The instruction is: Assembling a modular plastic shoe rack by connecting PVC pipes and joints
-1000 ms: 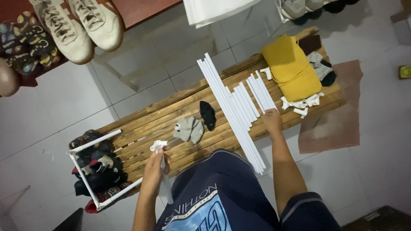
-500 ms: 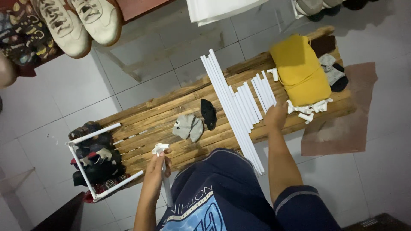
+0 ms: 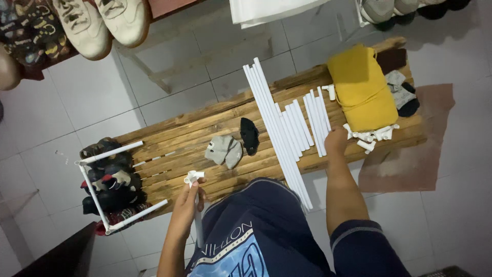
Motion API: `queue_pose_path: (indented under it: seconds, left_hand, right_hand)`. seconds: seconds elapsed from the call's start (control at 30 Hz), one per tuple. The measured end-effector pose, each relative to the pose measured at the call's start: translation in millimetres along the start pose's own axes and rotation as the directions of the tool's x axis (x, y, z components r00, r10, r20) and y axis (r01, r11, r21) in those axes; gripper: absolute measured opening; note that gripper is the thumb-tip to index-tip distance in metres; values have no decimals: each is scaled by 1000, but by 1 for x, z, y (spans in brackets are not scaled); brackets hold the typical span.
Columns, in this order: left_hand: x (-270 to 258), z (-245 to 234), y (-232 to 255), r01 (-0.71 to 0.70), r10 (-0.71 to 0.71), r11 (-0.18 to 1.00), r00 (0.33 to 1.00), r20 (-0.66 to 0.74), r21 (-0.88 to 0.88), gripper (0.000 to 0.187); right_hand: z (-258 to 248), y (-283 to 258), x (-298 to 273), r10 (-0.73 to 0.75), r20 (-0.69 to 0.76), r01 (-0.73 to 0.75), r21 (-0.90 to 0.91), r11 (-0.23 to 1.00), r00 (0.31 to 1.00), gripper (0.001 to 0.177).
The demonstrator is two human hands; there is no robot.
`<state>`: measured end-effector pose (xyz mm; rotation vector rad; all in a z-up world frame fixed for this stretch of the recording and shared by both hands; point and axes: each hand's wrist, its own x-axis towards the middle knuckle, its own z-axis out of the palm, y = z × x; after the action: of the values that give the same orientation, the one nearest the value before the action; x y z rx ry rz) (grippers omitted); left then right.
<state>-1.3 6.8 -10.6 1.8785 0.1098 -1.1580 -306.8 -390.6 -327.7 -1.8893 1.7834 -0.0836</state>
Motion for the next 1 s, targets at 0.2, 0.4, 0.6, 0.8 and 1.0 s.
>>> queue_pose_path:
  seconds: [0.2, 0.4, 0.6, 0.8, 1.0]
  left_hand:
    - [-12, 6, 14, 9, -9, 1000, 1000, 0, 17, 37]
    - [-9, 8, 17, 16, -14, 997, 1000, 28, -73, 37]
    - [-9, 4, 21, -64, 68, 994, 997, 42, -90, 37]
    - [13, -7, -6, -159, 160, 986, 987, 10, -60, 53]
    - [18, -20, 0, -262, 261, 938, 965, -35, -225, 27]
  right_hand:
    - [0, 4, -3, -119, 10, 120, -16, 993, 993, 11]
    - [-43, -36, -33, 48, -20, -43, 189, 981, 999, 6]
    - [-86, -81, -88, -116, -34, 121, 219, 968, 993, 18]
    - [-101, -157, -171, -223, 304, 213, 66, 975, 926, 24]
    - [-121, -235, -248, -596, 428, 541, 256, 801, 679, 27]
